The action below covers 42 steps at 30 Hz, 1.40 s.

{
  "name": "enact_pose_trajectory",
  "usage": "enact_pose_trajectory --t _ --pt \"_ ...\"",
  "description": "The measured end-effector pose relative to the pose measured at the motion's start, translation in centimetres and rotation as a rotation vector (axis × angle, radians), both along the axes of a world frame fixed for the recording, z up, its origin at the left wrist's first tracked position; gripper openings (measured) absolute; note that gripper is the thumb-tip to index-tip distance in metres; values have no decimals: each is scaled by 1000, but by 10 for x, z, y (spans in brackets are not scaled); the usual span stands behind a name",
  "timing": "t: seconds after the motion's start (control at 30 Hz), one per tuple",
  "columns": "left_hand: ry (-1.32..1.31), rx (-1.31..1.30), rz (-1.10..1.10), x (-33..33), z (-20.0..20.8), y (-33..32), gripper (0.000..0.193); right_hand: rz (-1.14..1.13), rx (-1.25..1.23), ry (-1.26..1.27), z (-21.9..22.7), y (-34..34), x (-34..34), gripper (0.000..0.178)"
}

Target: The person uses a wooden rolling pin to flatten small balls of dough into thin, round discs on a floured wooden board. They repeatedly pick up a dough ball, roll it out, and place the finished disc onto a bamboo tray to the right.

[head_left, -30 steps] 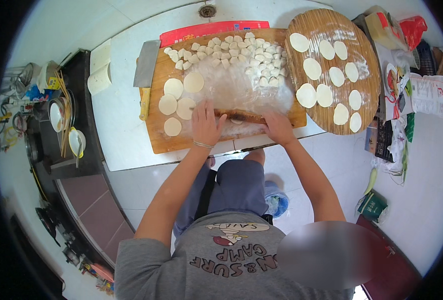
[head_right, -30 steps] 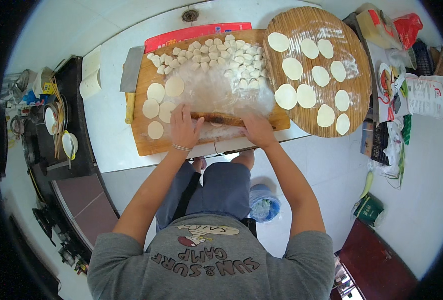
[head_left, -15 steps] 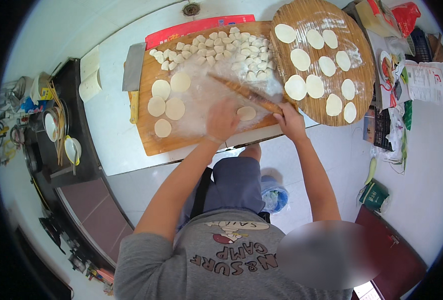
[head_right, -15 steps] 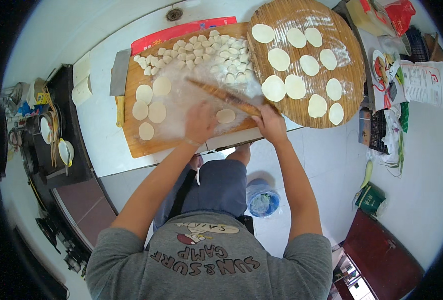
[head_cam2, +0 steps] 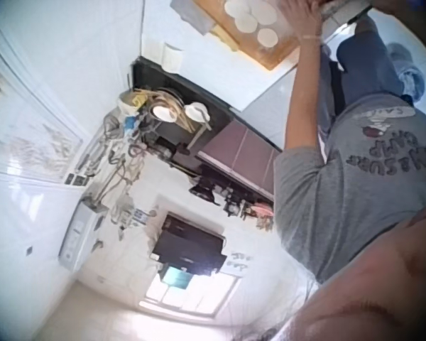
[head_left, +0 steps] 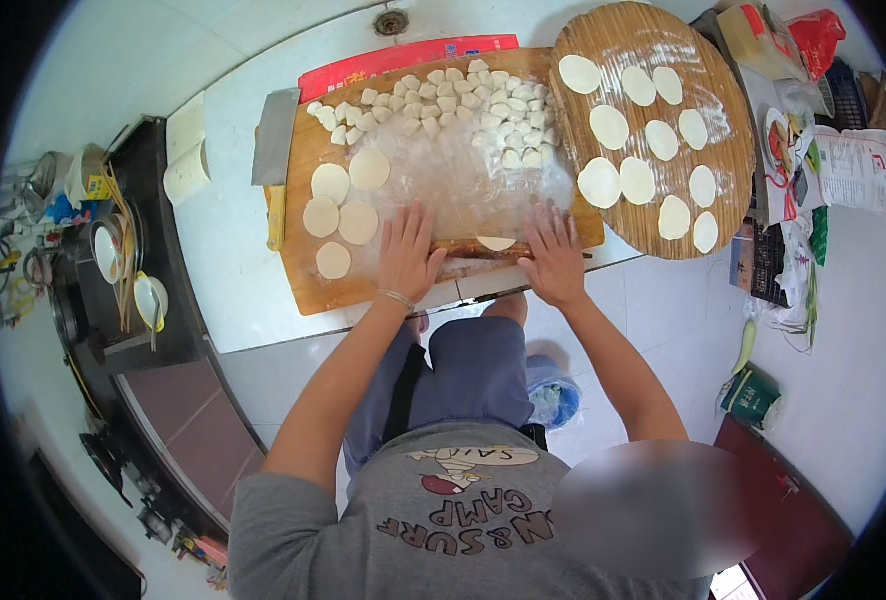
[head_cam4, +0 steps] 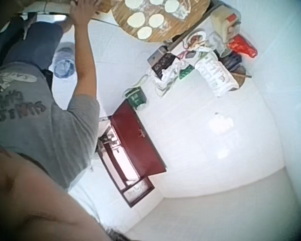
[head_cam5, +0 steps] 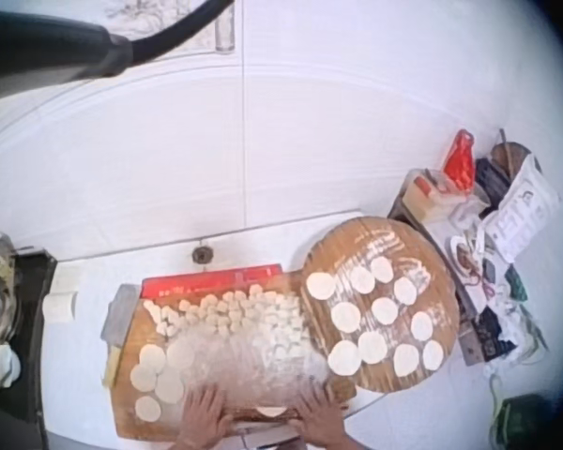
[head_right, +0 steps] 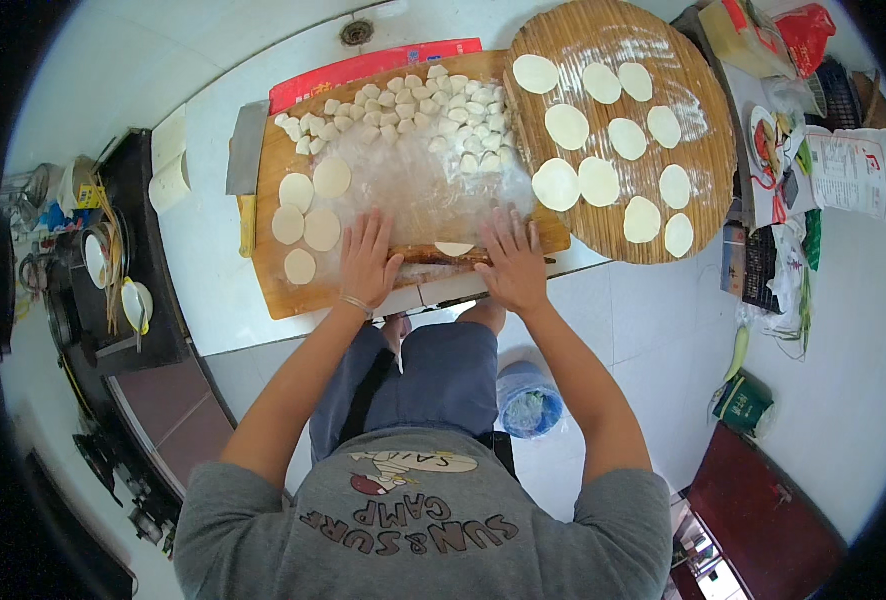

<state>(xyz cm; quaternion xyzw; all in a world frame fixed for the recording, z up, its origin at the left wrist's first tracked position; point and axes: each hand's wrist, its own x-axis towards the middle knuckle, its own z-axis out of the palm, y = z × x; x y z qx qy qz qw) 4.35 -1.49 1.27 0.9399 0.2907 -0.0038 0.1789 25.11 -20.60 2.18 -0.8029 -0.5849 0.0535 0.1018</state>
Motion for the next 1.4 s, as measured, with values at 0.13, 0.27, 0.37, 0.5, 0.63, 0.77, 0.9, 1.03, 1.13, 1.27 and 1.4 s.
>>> enact_pose_trajectory --t 0.13,0.27,0.37,0.5,0.63,0.77,0.9,1.03,1.13,1.27,1.4 --pt "-117 202 96 45 -14 38 68 -214 75 72 -1 57 30 61" --pt "-88 115 49 37 -6 27 66 -214 82 12 -18 20 18 61" --pt "-49 44 38 0 -12 17 63 -65 -18 24 -3 5 -18 57" --pt "-118 243 165 54 -7 55 61 -211 116 -18 -6 72 25 58" --pt "-84 205 89 47 -15 50 61 -163 99 -27 -10 46 17 61" --pt "-116 216 65 19 -17 29 61 113 148 103 -2 16 5 55" --pt "-391 160 -39 38 -9 26 52 32 -79 288 -5 18 14 45" --pt "-502 36 -433 49 3 -13 43 -79 36 488 1 15 10 37" --pt "-508 108 -473 55 -7 -29 42 -196 140 623 -6 12 13 33" --pt "-381 31 -319 49 -15 -44 41 -410 180 696 1 13 21 31" --pt "-187 -155 -63 72 10 -51 54 -443 262 736 18 17 24 31"
